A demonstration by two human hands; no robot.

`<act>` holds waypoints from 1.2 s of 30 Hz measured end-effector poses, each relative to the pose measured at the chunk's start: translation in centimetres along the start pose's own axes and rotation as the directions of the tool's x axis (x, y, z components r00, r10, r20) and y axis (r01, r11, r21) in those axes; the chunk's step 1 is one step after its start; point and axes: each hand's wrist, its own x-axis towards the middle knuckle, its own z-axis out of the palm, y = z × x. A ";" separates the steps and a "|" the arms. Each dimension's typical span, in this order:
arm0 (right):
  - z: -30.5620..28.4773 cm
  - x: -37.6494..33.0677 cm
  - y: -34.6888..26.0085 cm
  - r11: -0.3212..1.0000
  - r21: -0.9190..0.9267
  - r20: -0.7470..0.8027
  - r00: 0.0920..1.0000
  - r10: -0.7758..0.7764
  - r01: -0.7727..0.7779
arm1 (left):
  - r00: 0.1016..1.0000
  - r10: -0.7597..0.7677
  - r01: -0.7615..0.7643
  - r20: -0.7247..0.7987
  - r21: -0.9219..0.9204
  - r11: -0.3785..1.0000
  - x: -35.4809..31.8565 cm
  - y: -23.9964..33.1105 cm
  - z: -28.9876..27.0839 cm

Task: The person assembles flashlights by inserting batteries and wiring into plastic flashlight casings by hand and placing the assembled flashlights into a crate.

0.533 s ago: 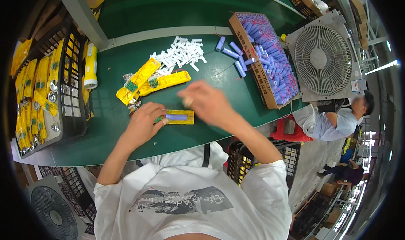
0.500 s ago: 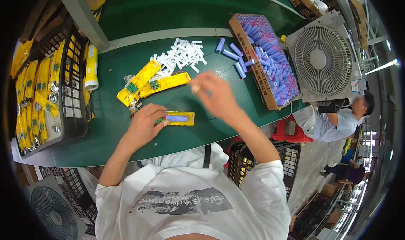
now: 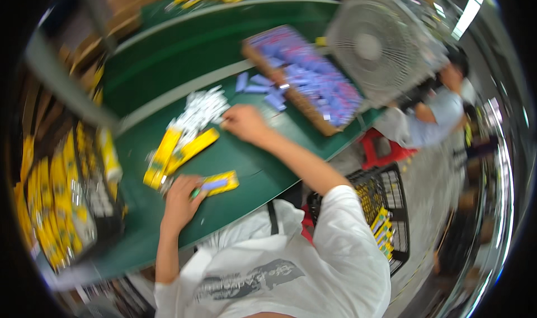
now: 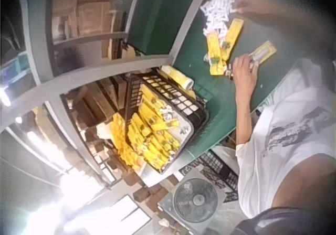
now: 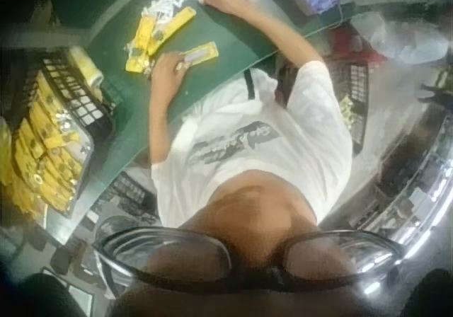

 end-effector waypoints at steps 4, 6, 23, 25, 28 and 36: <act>5.3 0.4 -0.4 0.962 -0.267 -0.034 0.997 -0.076 0.065 | 0.997 -0.082 0.082 -0.004 -0.008 0.997 -2.0 -1.5 0.6; 4.7 0.0 -2.4 0.963 -0.182 -0.021 0.979 -0.204 0.197 | 0.995 -0.091 0.092 -0.043 0.010 0.996 -3.0 -2.1 1.2; -10.0 -18.0 -6.2 0.571 0.742 0.094 0.898 0.429 -0.350 | 0.974 0.212 -0.177 -0.084 0.308 0.935 -0.1 1.8 0.0; -9.7 -17.7 -7.3 0.528 0.768 0.152 0.905 0.398 -0.362 | 0.959 0.272 -0.234 -0.075 0.325 0.916 0.5 3.1 -0.2; -9.4 -17.3 -7.8 0.654 0.553 0.293 0.856 0.426 -0.515 | 0.954 0.299 -0.271 -0.028 0.347 0.898 1.1 4.2 0.8; -7.2 -16.6 -3.5 0.994 -0.032 0.020 0.995 0.102 -0.101 | 0.987 0.101 -0.124 0.124 0.199 0.972 4.0 3.5 3.7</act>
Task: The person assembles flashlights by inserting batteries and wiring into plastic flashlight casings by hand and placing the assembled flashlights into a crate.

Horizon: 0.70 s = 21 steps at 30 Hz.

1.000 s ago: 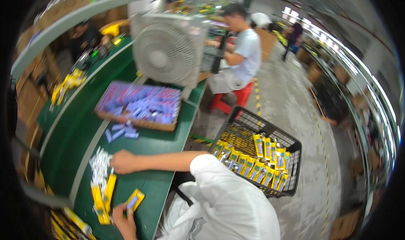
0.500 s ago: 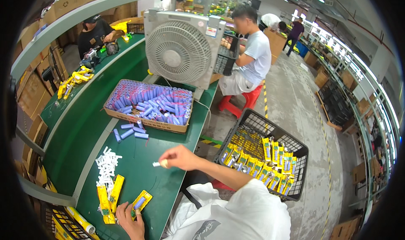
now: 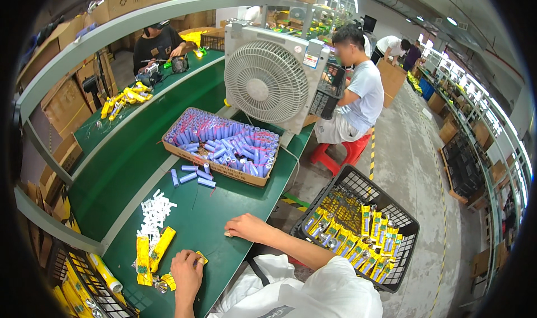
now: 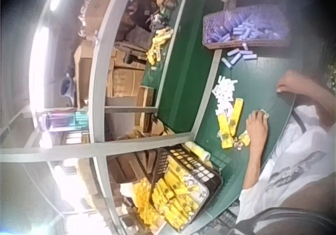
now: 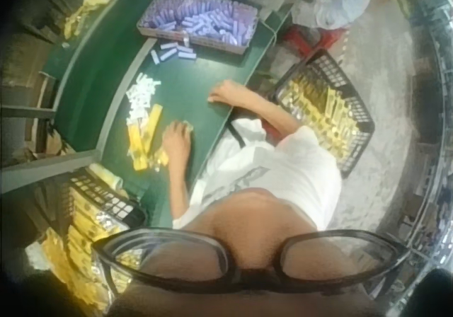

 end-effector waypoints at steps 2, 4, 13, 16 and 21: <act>-0.1 0.9 -0.6 0.999 0.004 0.084 0.995 0.049 -0.050 | 1.000 -0.018 0.017 -0.007 -0.056 0.998 -0.3 0.1 0.0; 0.4 1.2 -0.5 0.997 0.077 0.082 0.996 -0.032 0.026 | 0.990 -0.053 0.038 -0.132 -0.110 0.993 -0.3 0.6 0.0; 6.6 3.6 -5.5 0.719 0.687 0.197 0.979 -0.045 -0.105 | 0.937 -0.098 0.040 -0.336 -0.177 0.983 -2.0 0.3 1.7; 5.8 4.4 -5.5 0.734 0.669 0.227 0.972 -0.052 -0.117 | 0.929 -0.104 0.046 -0.354 -0.169 0.985 -2.2 0.1 2.0; 5.4 4.6 -5.3 0.787 0.608 0.271 0.959 -0.077 -0.108 | 0.927 -0.117 0.052 -0.357 -0.188 0.981 -2.4 0.0 2.1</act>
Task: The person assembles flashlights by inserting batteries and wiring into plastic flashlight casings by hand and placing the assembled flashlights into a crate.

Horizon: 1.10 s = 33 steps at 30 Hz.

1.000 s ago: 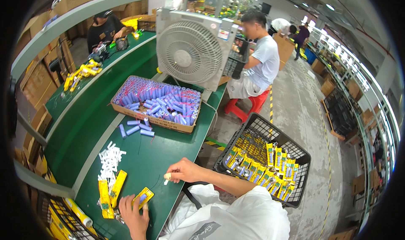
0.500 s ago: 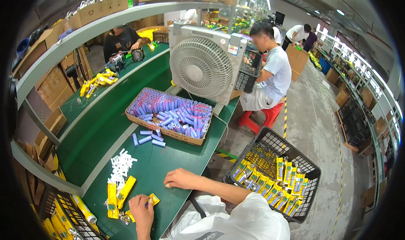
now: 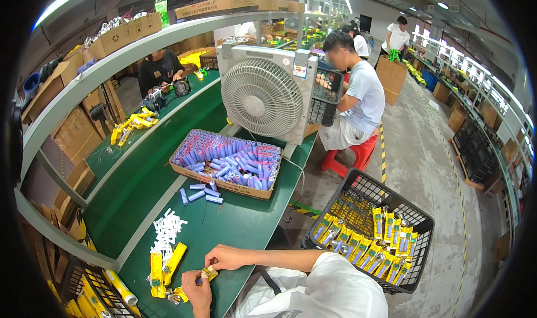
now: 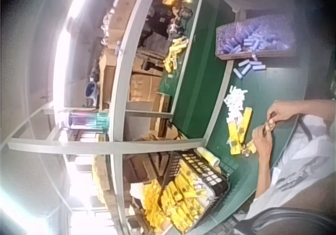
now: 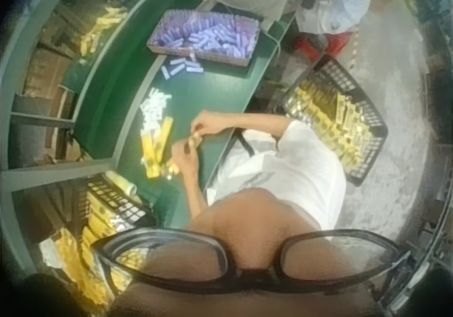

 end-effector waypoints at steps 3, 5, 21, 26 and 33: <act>-0.1 -0.1 -0.8 0.998 -0.066 0.009 1.000 0.015 -0.014 | 1.000 -0.011 0.011 -0.009 -0.015 1.000 0.2 0.3 0.0; 0.2 0.2 -0.8 0.968 -0.248 -0.012 1.000 -0.025 0.021 | 1.000 -0.003 0.003 -0.005 -0.034 0.999 0.2 0.1 0.1; 3.0 -1.5 0.8 0.950 -0.306 -0.210 0.969 -0.132 0.063 | 0.983 -0.112 0.105 0.147 0.055 0.993 -0.4 0.0 -0.2; 3.1 -1.7 0.1 0.928 -0.365 -0.219 0.962 -0.163 0.074 | 0.992 -0.112 0.116 0.053 -0.080 0.990 0.1 -0.1 0.5; 2.0 -1.6 1.6 0.946 -0.298 -0.179 0.966 -0.189 0.129 | 0.998 -0.043 0.043 0.037 0.001 0.999 0.4 0.1 0.7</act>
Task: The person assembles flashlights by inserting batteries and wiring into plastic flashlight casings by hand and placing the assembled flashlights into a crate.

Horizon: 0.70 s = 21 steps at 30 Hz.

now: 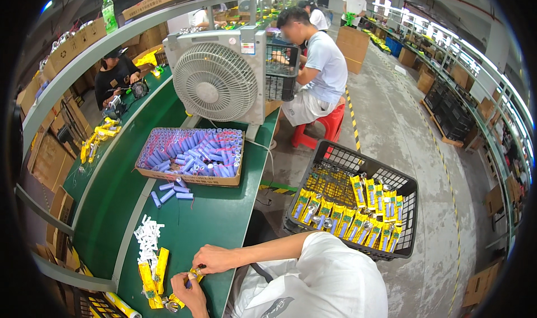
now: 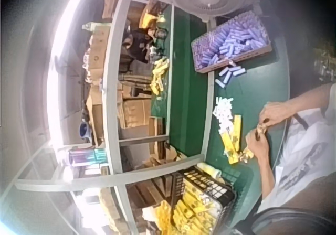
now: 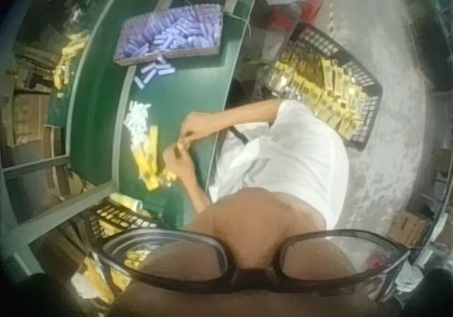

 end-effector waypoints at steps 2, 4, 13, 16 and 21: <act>-0.4 -0.1 -0.8 1.000 -0.010 0.035 0.999 -0.003 0.004 | 0.999 0.046 -0.046 0.018 -0.023 0.999 0.1 0.5 -0.2; -1.0 0.1 -2.0 0.984 -0.085 0.065 0.985 0.160 -0.154 | 0.999 0.028 -0.028 0.016 -0.028 0.999 -0.3 0.6 0.0; -1.0 0.5 -0.3 0.954 0.133 0.044 0.963 0.264 -0.268 | 0.998 0.047 -0.045 0.047 -0.039 0.998 -0.2 0.0 0.0; -1.0 0.7 0.9 0.809 0.320 0.187 0.870 0.457 -0.493 | 0.997 0.072 -0.070 0.029 -0.069 0.995 0.5 -0.5 0.2; -2.1 3.4 0.3 0.770 0.248 0.341 0.797 0.498 -0.587 | 1.000 0.013 -0.014 -0.026 -0.034 0.999 0.4 -1.5 -0.1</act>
